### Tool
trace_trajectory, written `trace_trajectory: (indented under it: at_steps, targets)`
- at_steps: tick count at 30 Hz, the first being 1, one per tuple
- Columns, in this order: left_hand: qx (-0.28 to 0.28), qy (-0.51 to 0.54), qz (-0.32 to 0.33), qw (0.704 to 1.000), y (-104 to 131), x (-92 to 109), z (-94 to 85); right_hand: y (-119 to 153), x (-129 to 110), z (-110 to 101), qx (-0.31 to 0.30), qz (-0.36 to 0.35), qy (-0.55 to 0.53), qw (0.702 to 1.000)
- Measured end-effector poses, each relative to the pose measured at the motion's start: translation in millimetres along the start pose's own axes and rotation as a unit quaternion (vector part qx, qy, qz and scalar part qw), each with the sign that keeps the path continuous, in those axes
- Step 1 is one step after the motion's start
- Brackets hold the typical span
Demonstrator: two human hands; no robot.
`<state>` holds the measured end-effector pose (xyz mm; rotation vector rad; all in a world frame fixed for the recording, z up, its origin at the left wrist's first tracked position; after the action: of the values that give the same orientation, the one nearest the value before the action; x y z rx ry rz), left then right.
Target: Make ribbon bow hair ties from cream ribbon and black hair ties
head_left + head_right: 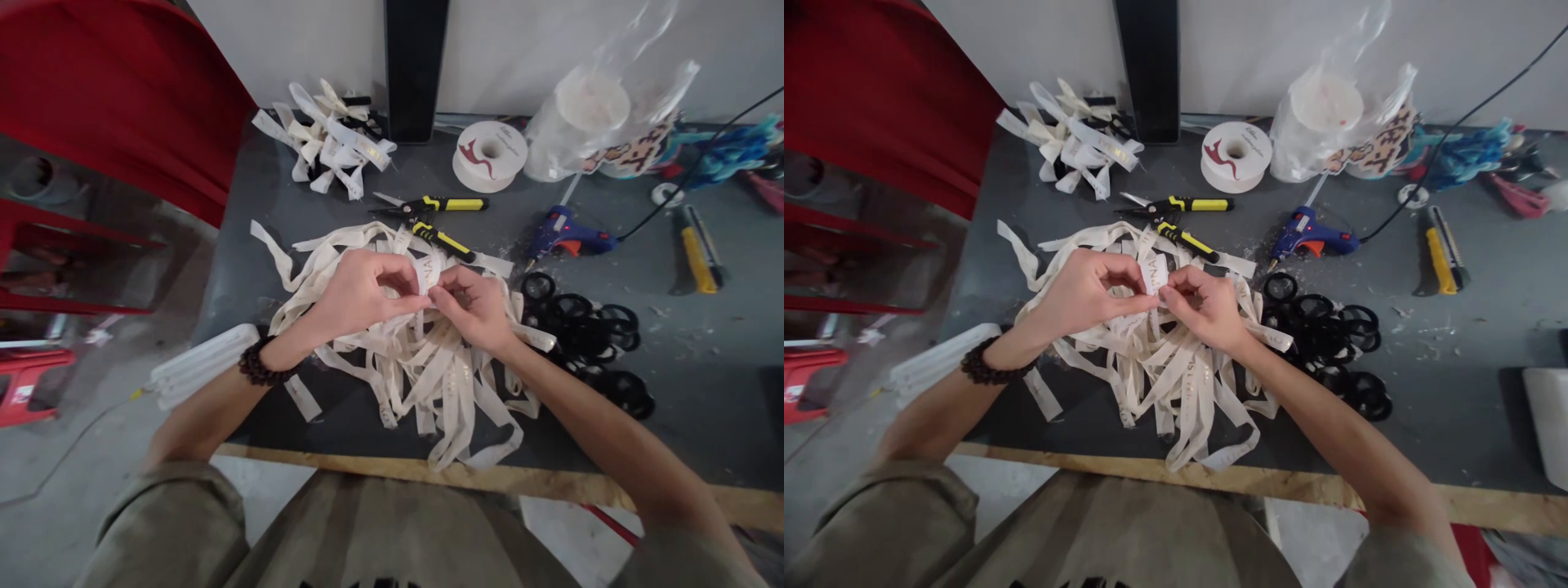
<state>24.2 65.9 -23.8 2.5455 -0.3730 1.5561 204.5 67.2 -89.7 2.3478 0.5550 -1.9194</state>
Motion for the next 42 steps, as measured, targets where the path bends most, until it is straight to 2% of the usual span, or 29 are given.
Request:
trace_trajectory:
  at_steps: [4, 8, 10, 14, 18, 24, 29, 36, 39, 42]
  targets:
    - [0.031, 0.071, -0.054, 0.996, 3, -12, 0.2, 0, -9, 0, 0.006, -0.038, 0.019, 0.999]
    - [0.037, 0.149, -0.112, 0.982, 4, -25, 5.1, 2, -19, 1, 0.023, -0.120, 0.094, 0.988]
    - [0.033, 0.150, -0.122, 0.981, 4, -27, 5.8, 3, -22, 1, 0.038, -0.164, 0.136, 0.976]
    - [0.012, 0.087, -0.123, 0.989, 5, -22, 1.3, 6, -26, 3, 0.083, -0.227, 0.203, 0.949]
    - [-0.036, 0.044, -0.142, 0.988, 6, -18, -0.4, 8, -24, 10, 0.102, -0.238, 0.244, 0.935]
    - [0.026, -0.123, -0.052, 0.991, 10, 4, -5.0, 12, -28, 14, 0.119, -0.276, 0.273, 0.914]
    - [0.011, -0.160, -0.014, 0.987, 15, 12, -2.5, 10, -25, 14, 0.118, -0.243, 0.291, 0.918]
    - [-0.014, -0.011, -0.045, 0.999, 10, -4, -3.8, 8, -20, 14, 0.057, -0.212, 0.210, 0.953]
    - [0.037, -0.005, -0.046, 0.998, 11, -5, -4.9, 6, -20, 15, 0.027, -0.187, 0.188, 0.964]
    - [0.104, -0.096, 0.026, 0.990, 16, 4, -3.0, 3, -14, 12, -0.001, -0.096, 0.133, 0.986]
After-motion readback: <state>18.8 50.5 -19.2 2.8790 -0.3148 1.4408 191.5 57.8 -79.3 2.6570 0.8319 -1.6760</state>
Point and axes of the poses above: each hand's wrist, its own y-axis away from the middle knuckle, its own z-axis out of the palm, x = y × z, the point moved 6 cm from there along -y, towards the middle knuckle, and after that the axes turned 4 degrees about x, right-handed, at the moved point
